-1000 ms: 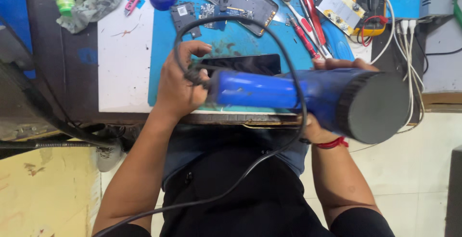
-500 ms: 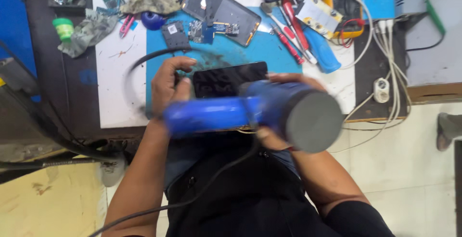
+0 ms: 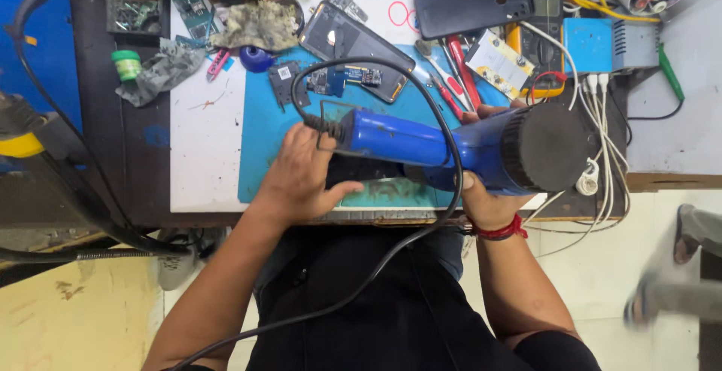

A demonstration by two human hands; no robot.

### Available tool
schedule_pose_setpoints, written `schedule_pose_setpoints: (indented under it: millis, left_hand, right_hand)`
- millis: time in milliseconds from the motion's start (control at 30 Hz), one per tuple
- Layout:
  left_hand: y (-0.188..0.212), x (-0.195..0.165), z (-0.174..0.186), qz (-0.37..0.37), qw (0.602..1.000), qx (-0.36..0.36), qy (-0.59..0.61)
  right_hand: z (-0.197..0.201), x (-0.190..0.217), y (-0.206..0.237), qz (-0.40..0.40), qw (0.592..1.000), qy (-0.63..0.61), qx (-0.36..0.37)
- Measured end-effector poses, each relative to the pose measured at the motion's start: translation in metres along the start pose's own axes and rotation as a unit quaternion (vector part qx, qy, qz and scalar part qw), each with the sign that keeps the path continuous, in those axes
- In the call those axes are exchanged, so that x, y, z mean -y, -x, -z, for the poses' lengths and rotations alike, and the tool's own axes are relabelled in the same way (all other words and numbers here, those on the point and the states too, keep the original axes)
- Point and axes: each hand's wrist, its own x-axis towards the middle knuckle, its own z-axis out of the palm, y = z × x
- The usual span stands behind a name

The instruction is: The person disassembles a smartphone by unscrewing screws, removing the battery, and using a heat gun to soften adhesive. They then pry open the screen assembly and separate the display from the frame.

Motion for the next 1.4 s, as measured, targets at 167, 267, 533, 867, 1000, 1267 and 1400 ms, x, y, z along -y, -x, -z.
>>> schedule_pose_setpoints:
  millis: [167,267,533,867,1000,1267,1400]
  left_hand:
    - [-0.004,-0.004,0.007,-0.006,1.000,0.017,0.023]
    - [-0.008,-0.009,0.012,-0.019,0.997,-0.010,0.077]
    - [0.004,-0.001,0.003,0.160,0.954,-0.128,0.218]
    - [0.009,0.020,-0.014,0.172,0.855,-0.235,0.430]
    - [0.010,0.023,-0.013,0.171,0.834,-0.262,0.454]
    - [0.008,0.035,-0.017,0.171,0.774,-0.291,0.535]
    - [0.009,0.041,-0.019,0.171,0.757,-0.292,0.559]
  right_hand:
    - [0.000,0.002,-0.022,0.005,0.999,0.047,0.015]
    - [0.001,-0.001,-0.027,0.024,0.997,0.078,0.007]
    - [0.000,-0.012,-0.058,0.041,0.998,0.042,0.017]
    - [-0.016,-0.014,-0.084,0.035,0.996,0.061,0.055]
    - [-0.029,-0.015,-0.087,0.039,0.993,0.078,0.079]
    - [-0.059,-0.018,-0.093,0.035,0.990,0.073,0.120]
    - [-0.082,-0.018,-0.094,0.030,0.988,0.078,0.134]
